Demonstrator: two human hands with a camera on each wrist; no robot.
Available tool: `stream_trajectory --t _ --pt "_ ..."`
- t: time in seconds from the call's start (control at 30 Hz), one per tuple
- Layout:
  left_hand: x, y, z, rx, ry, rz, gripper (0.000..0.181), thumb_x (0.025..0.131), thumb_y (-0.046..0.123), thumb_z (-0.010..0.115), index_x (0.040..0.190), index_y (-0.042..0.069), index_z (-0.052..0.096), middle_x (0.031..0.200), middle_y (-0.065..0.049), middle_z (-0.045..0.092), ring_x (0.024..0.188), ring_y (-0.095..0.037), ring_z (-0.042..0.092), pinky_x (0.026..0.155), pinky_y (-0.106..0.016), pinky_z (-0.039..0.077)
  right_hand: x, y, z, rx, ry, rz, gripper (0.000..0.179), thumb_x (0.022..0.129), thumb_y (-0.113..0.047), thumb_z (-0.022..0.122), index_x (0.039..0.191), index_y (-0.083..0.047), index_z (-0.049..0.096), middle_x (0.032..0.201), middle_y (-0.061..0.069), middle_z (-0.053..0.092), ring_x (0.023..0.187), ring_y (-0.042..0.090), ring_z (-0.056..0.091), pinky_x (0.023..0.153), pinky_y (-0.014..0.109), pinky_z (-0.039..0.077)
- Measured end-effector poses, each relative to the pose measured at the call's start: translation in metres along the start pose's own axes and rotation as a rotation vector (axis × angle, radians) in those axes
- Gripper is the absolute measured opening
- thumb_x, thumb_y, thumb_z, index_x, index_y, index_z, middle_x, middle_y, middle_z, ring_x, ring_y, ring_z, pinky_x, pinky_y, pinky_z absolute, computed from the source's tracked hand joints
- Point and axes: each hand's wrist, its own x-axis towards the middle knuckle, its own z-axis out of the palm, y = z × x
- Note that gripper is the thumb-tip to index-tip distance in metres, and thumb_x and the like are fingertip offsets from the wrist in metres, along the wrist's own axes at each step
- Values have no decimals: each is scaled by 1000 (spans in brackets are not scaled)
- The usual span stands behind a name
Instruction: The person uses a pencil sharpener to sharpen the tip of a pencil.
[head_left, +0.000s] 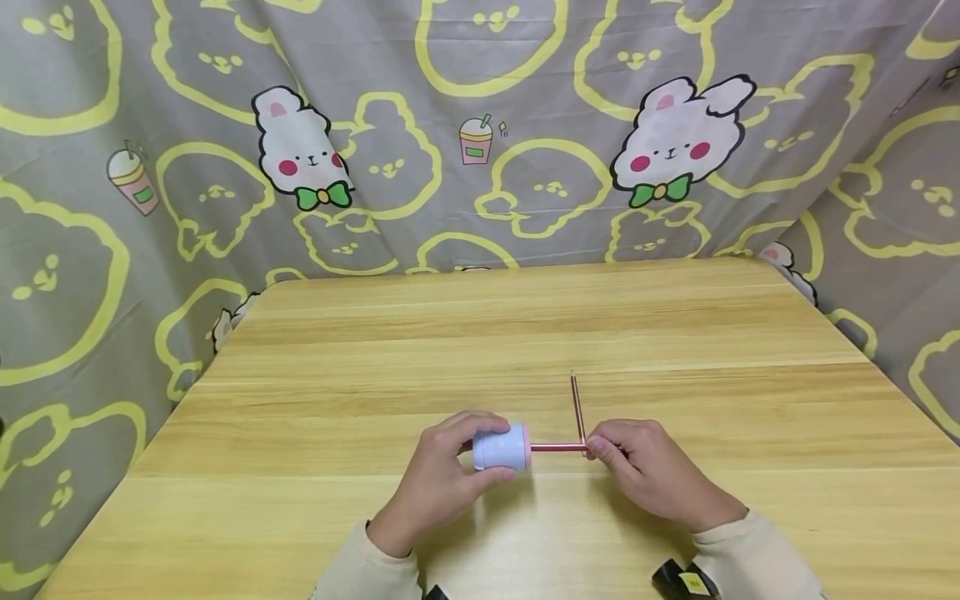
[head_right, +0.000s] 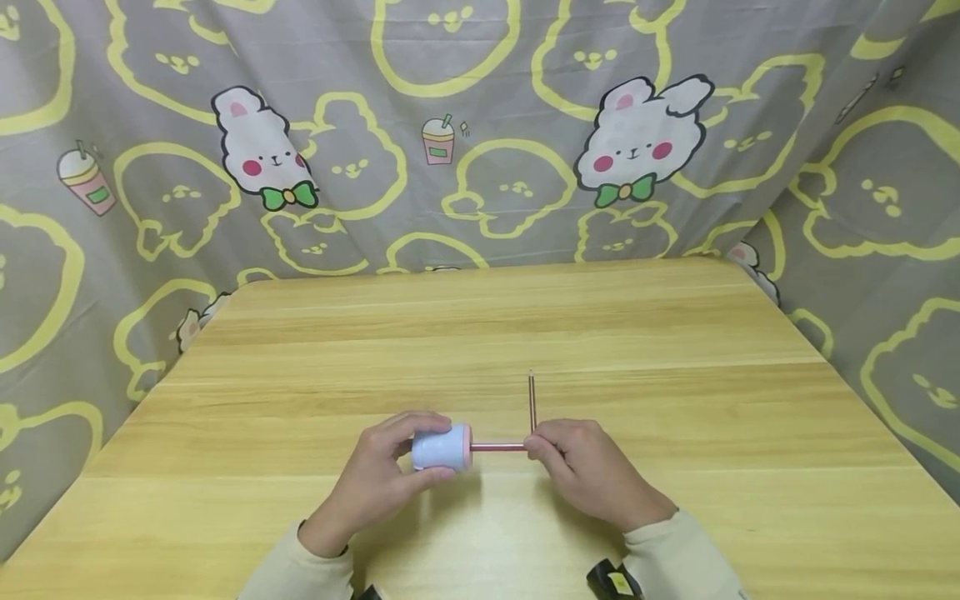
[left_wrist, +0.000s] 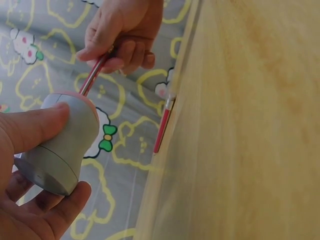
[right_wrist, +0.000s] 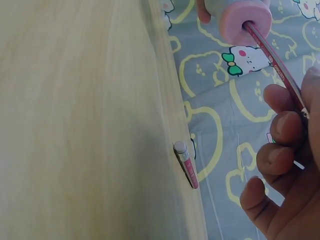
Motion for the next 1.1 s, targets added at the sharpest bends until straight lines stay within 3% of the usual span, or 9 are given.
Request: stream_trajectory --t 0.17,0.3,0.47,0.73,1.1 --pt "0 2 0 4 -2 -13 43 68 0 86 105 3 66 111 -7 67 99 -23 63 77 -29 58 0 -2 0 40 -30 46 13 91 1 64 87 -12 68 66 -20 41 57 -4 37 46 16 38" --pt "0 2 0 7 -1 -23 43 68 0 86 105 3 66 111 -6 67 99 -22 64 78 -29 58 -1 -3 0 96 -55 66 12 90 -3 66 99 -11 66 69 -18 50 56 -4 38 43 16 37" --pt "1 2 0 8 0 -18 42 68 1 86 105 3 66 111 -6 67 99 -22 63 77 -30 58 -1 -1 0 116 -38 23 12 90 1 66 94 -10 63 74 -10 59 61 -2 46 47 17 43" --pt "0 1 1 6 1 1 43 68 0 86 105 3 65 110 -7 67 98 -23 64 77 -29 58 0 0 0 84 -20 12 19 89 5 64 87 -14 66 66 -19 42 56 -6 34 44 13 33" --pt "1 1 1 2 -9 -2 43 68 1 86 106 3 65 111 -7 66 99 -23 63 77 -28 58 0 -1 -1 45 -32 19 19 92 2 62 83 -15 64 66 -21 39 57 -5 33 46 16 36"
